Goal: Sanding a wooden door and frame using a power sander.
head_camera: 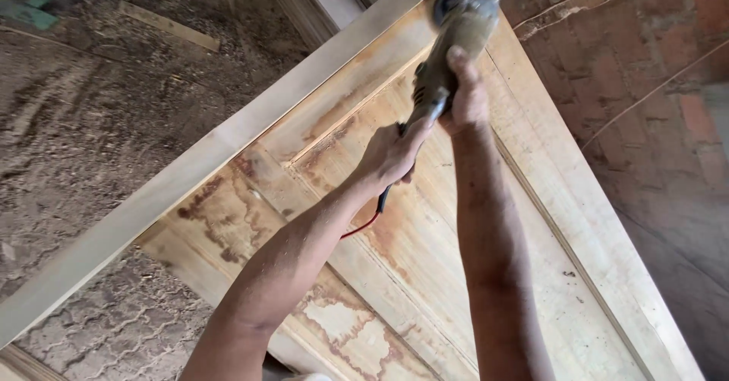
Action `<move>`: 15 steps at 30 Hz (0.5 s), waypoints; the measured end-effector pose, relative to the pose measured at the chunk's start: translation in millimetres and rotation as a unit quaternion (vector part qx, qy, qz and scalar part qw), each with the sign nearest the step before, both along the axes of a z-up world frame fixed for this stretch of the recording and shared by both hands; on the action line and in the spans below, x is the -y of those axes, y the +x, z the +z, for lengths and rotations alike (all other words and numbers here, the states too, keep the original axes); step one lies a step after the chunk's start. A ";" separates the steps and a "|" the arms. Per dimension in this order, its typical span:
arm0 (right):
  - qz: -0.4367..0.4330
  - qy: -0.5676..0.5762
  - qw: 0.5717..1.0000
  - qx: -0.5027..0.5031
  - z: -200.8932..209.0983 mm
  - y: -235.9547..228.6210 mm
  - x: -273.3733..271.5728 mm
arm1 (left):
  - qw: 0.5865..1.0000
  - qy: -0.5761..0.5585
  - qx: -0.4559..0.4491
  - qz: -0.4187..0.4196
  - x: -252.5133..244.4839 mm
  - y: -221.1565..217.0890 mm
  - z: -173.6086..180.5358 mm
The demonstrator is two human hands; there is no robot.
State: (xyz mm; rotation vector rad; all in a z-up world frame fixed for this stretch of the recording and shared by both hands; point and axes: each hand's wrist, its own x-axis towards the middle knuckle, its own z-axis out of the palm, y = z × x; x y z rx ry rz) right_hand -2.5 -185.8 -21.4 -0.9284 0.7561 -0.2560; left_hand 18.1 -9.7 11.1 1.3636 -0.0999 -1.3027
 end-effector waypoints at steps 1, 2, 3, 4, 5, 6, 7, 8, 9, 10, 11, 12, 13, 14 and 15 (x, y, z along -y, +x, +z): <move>0.001 0.001 1.000 0.007 -7.9 -3.1 -16.7 | 1.000 0.001 0.007 0.001 -10.8 -7.0 0.7; -0.061 0.002 0.998 -0.007 -15.1 -7.8 -34.1 | 0.997 0.054 0.045 -0.020 -22.2 -15.8 2.0; -0.122 0.005 0.992 -0.021 -22.1 -12.4 -52.0 | 0.990 0.107 0.082 -0.040 -34.0 -24.8 3.5; -0.120 0.006 0.993 -0.015 -14.8 -17.6 -70.6 | 0.990 0.108 0.088 -0.037 -49.0 -33.9 0.6; -0.109 -0.009 0.993 -0.038 -7.6 -23.2 -89.2 | 0.986 0.126 0.102 -0.050 -63.9 -43.1 -2.4; -0.098 -0.027 0.993 -0.062 0.2 -31.1 -106.5 | 0.981 0.142 0.114 -0.064 -77.7 -54.1 -5.4; -0.097 -0.027 0.993 -0.057 7.1 -36.8 -125.8 | 0.981 0.142 0.119 -0.062 -95.8 -63.1 -0.1; -0.062 -0.051 0.994 -0.073 14.4 -42.3 -140.9 | 0.987 0.142 0.078 -0.024 -109.9 -70.7 4.4; -0.028 -0.076 0.993 -0.089 20.9 -47.8 -154.8 | 0.989 0.140 0.037 0.014 -122.9 -78.2 8.1; -0.036 -0.076 0.993 -0.087 26.4 -52.3 -171.1 | 0.989 0.139 0.041 0.007 -139.0 -88.2 11.9; -0.007 -0.078 0.992 -0.095 31.5 -56.0 -187.0 | 0.989 0.145 0.018 0.035 -155.1 -97.5 15.2; 0.026 -0.080 0.992 -0.099 35.9 -55.0 -202.8 | 0.986 0.151 -0.002 0.068 -170.8 -103.8 17.6; 0.024 -0.080 0.992 -0.094 42.6 -63.2 -220.2 | 0.986 0.150 0.004 0.067 -189.4 -116.3 18.9; 0.054 -0.086 0.988 -0.113 49.3 -71.5 -236.7 | 0.985 0.151 0.015 0.081 -206.9 -128.7 20.0; 0.084 -0.091 0.983 -0.132 55.0 -78.9 -252.7 | 0.984 0.151 0.025 0.095 -224.0 -140.3 20.1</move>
